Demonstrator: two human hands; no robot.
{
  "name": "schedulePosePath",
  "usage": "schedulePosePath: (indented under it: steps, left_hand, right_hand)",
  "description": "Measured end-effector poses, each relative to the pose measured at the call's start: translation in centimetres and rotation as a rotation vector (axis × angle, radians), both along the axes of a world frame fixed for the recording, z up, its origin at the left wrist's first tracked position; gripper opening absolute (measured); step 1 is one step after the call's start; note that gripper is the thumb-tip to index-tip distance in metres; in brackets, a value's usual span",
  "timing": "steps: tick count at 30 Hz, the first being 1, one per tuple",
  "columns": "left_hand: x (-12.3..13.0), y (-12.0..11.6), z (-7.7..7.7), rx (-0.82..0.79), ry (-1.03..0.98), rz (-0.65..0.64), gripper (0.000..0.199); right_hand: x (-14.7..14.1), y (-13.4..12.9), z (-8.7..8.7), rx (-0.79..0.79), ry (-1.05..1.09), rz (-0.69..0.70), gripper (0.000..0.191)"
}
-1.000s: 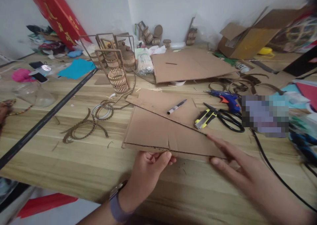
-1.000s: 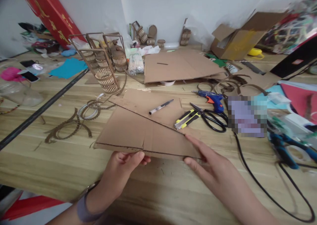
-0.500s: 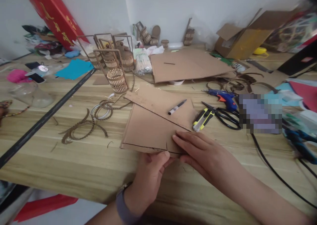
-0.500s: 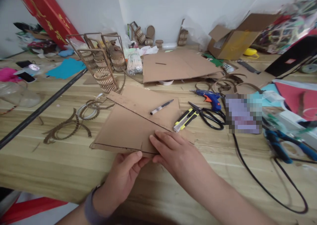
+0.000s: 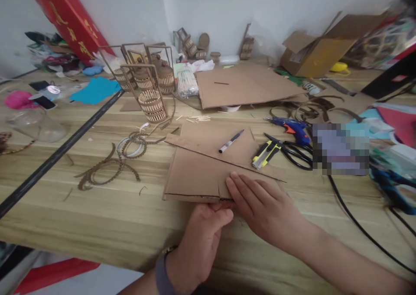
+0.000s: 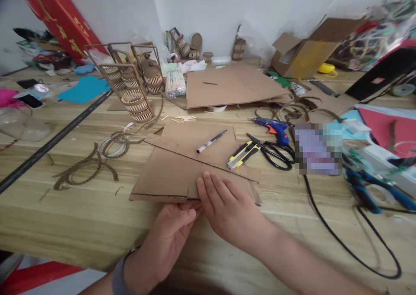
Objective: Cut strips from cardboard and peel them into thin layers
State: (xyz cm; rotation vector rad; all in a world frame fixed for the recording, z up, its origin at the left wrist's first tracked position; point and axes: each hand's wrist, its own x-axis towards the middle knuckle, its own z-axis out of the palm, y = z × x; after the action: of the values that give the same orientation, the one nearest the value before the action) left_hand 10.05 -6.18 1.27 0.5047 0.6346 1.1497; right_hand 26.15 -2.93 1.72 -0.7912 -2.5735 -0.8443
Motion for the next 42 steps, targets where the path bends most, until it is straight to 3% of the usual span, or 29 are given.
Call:
schedulePosePath:
  steps: [6,8,10,11,13,15,17,20,23,30,38,42]
  left_hand:
    - [-0.7,-0.3,-0.5,-0.021,0.121,-0.026,0.031]
    - [-1.6,-1.0,-0.4,-0.022,0.332,-0.127,0.031]
    - [-2.8,-1.7,0.3,0.065,0.670,-0.264,0.029]
    - [-3.4,-2.0,0.7,0.199,0.852,-0.321,0.024]
    - [-4.6,-2.0,1.8,0.689,1.177,-0.285,0.019]
    - [-5.6,-1.1,2.8,1.212,1.461,-0.067,0.021]
    - [-6.1,0.5,3.2,1.441,1.748,0.112,0.028]
    - [-6.3,3.0,2.8,1.502,2.020,0.025,0.063]
    - [-5.9,4.3,1.5,1.533,2.088,-0.137,0.070]
    - [-5.5,4.3,0.5,1.504,2.067,-0.243,0.068]
    - [-5.4,5.1,-0.1,1.618,1.976,-0.214,0.057]
    - [-5.6,5.2,-0.1,1.625,1.925,-0.223,0.042]
  right_hand:
    - [0.4,0.9,0.6,0.066,-0.056,0.030,0.036]
    - [0.5,1.0,0.7,0.073,-0.057,0.047,0.036]
    - [0.6,1.0,0.6,0.070,-0.070,0.064,0.038]
    - [0.7,1.0,0.5,0.068,-0.076,0.070,0.038]
    - [0.8,1.0,0.3,0.070,-0.082,0.072,0.038]
    - [0.9,1.1,0.4,0.078,-0.084,0.068,0.038]
    - [0.9,1.1,0.6,0.086,-0.087,0.070,0.037]
    - [0.9,1.2,0.9,0.093,-0.079,0.076,0.036]
    - [0.8,1.1,0.8,0.098,-0.073,0.074,0.037]
    - [0.9,0.9,-0.1,0.112,-0.110,0.073,0.038]
    - [1.3,1.2,-0.2,0.104,-0.156,0.108,0.036]
    - [1.1,1.4,0.0,0.111,-0.144,0.136,0.034]
